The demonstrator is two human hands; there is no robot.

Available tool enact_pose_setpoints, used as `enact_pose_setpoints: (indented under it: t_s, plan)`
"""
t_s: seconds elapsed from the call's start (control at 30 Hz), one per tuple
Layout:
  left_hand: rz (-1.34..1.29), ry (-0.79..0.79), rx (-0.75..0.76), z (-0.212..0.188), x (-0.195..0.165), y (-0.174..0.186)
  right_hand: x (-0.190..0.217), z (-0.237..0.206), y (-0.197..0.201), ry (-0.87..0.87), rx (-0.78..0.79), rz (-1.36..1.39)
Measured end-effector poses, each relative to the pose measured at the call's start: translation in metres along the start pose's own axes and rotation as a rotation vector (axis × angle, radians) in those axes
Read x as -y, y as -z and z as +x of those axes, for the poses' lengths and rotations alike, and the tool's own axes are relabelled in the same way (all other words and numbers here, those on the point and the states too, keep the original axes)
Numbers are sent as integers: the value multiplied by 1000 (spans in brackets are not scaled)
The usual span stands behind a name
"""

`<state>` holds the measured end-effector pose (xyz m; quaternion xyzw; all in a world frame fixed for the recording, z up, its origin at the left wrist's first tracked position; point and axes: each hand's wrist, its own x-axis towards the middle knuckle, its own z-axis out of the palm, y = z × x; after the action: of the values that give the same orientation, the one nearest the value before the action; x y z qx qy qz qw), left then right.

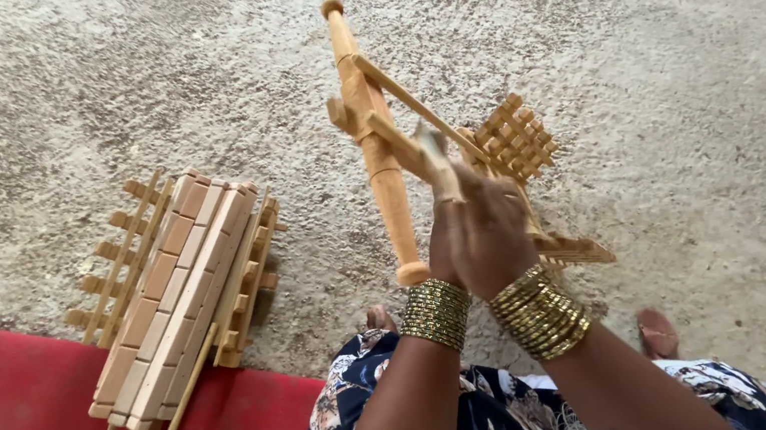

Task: The person assembles a small wooden chair by inserting dowels and slats into the frame. They then assemble a small wooden box by fitting together pre-cut pieces.

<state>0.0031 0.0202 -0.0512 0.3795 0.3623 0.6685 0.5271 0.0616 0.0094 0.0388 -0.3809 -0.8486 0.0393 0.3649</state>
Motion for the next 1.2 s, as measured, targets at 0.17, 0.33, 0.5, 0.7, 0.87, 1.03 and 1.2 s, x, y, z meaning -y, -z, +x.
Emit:
enact_pose_setpoints:
  t_s: [0.17, 0.33, 0.5, 0.7, 0.87, 1.03, 1.2]
  plan:
    - [-135, -209, -33, -6, 1, -9, -17, -11, 16, 147, -54, -115]
    - [27, -247, -50, -7, -3, 0, -24, 8, 23, 119, 57, 287]
    - [118, -205, -21, -7, -8, 5, -31, 46, 14, 101, 329, 1120]
    - [-54, -79, -101, -8, -16, 3, -29, 71, 6, -301, 561, 1057]
    - [-47, 4, -136, -9, -21, -1, -21, 88, 7, -336, 753, 1094]
    - [-19, -46, -167, -9, -25, -5, -2, 100, 4, -149, 786, 690]
    - [12, -48, -139, -7, -26, -2, 1, 100, 11, 83, 650, 678]
